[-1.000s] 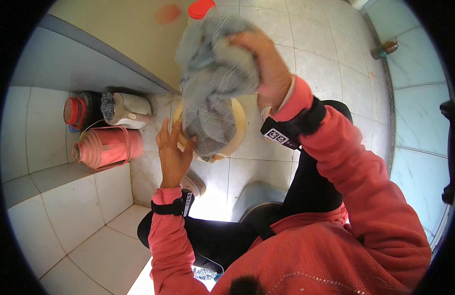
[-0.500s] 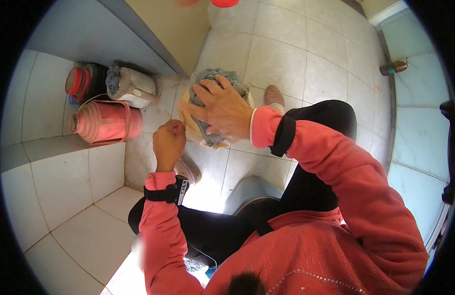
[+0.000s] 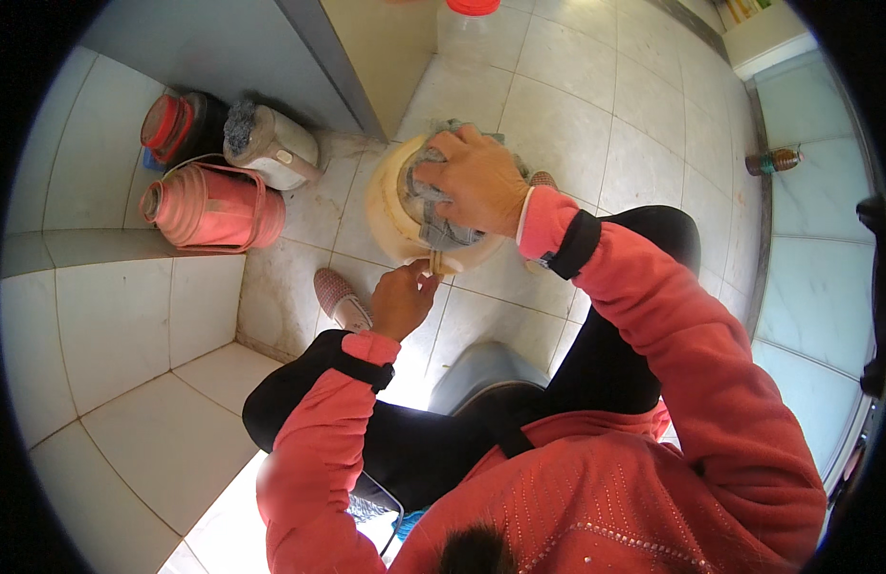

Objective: The person sits on the floor and cleans a large beige plastic container and its lid using a grey cloth. They wipe the inside and outside of the container and the lid, then place the lid back on the container.

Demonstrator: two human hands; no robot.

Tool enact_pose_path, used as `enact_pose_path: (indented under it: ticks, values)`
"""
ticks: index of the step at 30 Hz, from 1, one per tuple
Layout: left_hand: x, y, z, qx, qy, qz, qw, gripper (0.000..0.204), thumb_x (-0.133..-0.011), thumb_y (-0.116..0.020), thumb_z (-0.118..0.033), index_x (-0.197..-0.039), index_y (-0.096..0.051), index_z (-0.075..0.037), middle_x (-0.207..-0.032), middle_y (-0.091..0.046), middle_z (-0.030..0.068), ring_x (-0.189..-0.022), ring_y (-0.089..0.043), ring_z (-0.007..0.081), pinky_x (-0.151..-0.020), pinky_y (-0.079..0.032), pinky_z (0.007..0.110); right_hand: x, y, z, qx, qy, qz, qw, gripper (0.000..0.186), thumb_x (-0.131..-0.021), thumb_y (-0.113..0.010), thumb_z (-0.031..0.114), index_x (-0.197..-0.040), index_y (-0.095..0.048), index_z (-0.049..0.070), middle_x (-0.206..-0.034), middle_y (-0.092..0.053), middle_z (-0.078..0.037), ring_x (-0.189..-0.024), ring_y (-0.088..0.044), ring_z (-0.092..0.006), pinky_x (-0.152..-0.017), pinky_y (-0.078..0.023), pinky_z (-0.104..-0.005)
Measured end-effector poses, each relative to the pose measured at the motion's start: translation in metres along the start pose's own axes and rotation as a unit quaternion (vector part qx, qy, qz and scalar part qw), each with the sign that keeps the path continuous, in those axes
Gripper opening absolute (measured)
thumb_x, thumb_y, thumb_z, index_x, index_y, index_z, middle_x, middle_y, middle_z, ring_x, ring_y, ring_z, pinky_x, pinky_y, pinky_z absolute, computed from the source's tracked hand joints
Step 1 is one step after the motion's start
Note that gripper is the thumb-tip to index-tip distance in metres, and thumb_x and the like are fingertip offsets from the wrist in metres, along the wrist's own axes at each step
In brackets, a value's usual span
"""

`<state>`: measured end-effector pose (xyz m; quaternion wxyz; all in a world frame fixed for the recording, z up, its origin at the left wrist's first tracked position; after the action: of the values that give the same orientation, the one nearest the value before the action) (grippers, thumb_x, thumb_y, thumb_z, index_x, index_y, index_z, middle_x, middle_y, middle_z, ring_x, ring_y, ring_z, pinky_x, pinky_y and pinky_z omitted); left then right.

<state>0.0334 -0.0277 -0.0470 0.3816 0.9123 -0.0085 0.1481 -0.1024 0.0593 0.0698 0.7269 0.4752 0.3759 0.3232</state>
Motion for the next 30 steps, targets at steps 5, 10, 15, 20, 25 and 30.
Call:
enact_pose_path:
  ticks: [5,10,15,20,25,30]
  values:
    - [-0.005,0.004,0.005,0.018,-0.016,-0.095,0.995,0.017,-0.083,-0.063,-0.016,-0.094,-0.065,-0.004,-0.083,-0.066,0.0168,-0.078,-0.063,0.0359,-0.066,-0.049,0.045,0.003,0.01,-0.022,0.002,-0.044,0.023,0.999,0.036,-0.065,-0.069,0.021,-0.101,-0.068,0.018,-0.101,-0.056,-0.009,-0.095,-0.052,-0.0324,-0.074,-0.049,-0.0425]
    - [-0.019,0.024,0.0,0.001,-0.053,-0.165,0.985,0.015,-0.082,-0.061,-0.012,-0.091,-0.065,-0.002,-0.085,-0.065,0.0162,-0.079,-0.06,0.0347,-0.066,-0.048,0.044,0.008,0.016,-0.016,-0.005,-0.014,0.012,1.0,0.036,-0.064,-0.071,0.02,-0.1,-0.068,0.018,-0.101,-0.056,-0.009,-0.095,-0.052,-0.0324,-0.075,-0.049,-0.0421]
    - [-0.023,0.045,-0.011,0.026,-0.053,-0.189,0.98,0.014,-0.082,-0.058,-0.01,-0.093,-0.064,-0.003,-0.084,-0.063,0.0133,-0.08,-0.056,0.0333,-0.071,-0.046,0.042,0.016,0.026,-0.011,-0.013,0.023,-0.016,1.0,0.038,-0.064,-0.072,0.019,-0.101,-0.067,0.017,-0.104,-0.056,-0.009,-0.095,-0.051,-0.0321,-0.077,-0.048,-0.0406]
    - [-0.028,0.068,-0.031,-0.043,-0.13,-0.232,0.963,0.014,-0.082,-0.058,-0.009,-0.094,-0.063,-0.004,-0.091,-0.062,0.0119,-0.087,-0.053,0.0325,-0.075,-0.045,0.041,0.024,0.027,-0.027,-0.029,-0.024,0.001,0.999,0.038,-0.064,-0.072,0.02,-0.102,-0.067,0.017,-0.105,-0.056,-0.008,-0.095,-0.051,-0.0319,-0.08,-0.047,-0.0404]
    - [-0.037,0.051,-0.034,-0.08,-0.109,-0.169,0.976,0.014,-0.081,-0.061,-0.013,-0.093,-0.063,-0.006,-0.093,-0.062,0.0119,-0.09,-0.054,0.0329,-0.077,-0.045,0.042,0.029,0.007,-0.026,-0.029,-0.007,0.001,1.0,0.036,-0.064,-0.072,0.019,-0.099,-0.067,0.014,-0.107,-0.058,-0.009,-0.095,-0.053,-0.0308,-0.081,-0.048,-0.0381]
    - [-0.04,0.034,-0.023,-0.095,-0.069,-0.143,0.983,0.012,-0.081,-0.062,-0.015,-0.088,-0.063,-0.006,-0.09,-0.063,0.012,-0.09,-0.055,0.0325,-0.078,-0.045,0.042,0.038,-0.024,-0.009,-0.039,0.016,0.045,0.998,0.035,-0.063,-0.073,0.023,-0.097,-0.068,0.015,-0.1,-0.057,-0.009,-0.093,-0.052,-0.0304,-0.076,-0.048,-0.0397]
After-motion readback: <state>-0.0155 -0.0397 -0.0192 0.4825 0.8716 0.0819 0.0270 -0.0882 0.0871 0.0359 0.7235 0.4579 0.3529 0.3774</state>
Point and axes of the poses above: each hand's wrist, its own x-axis away from the middle knuckle, its own y-axis out of the back of the hand, z = x × y, the point moved 6 cm from there along -x, towards the middle knuckle
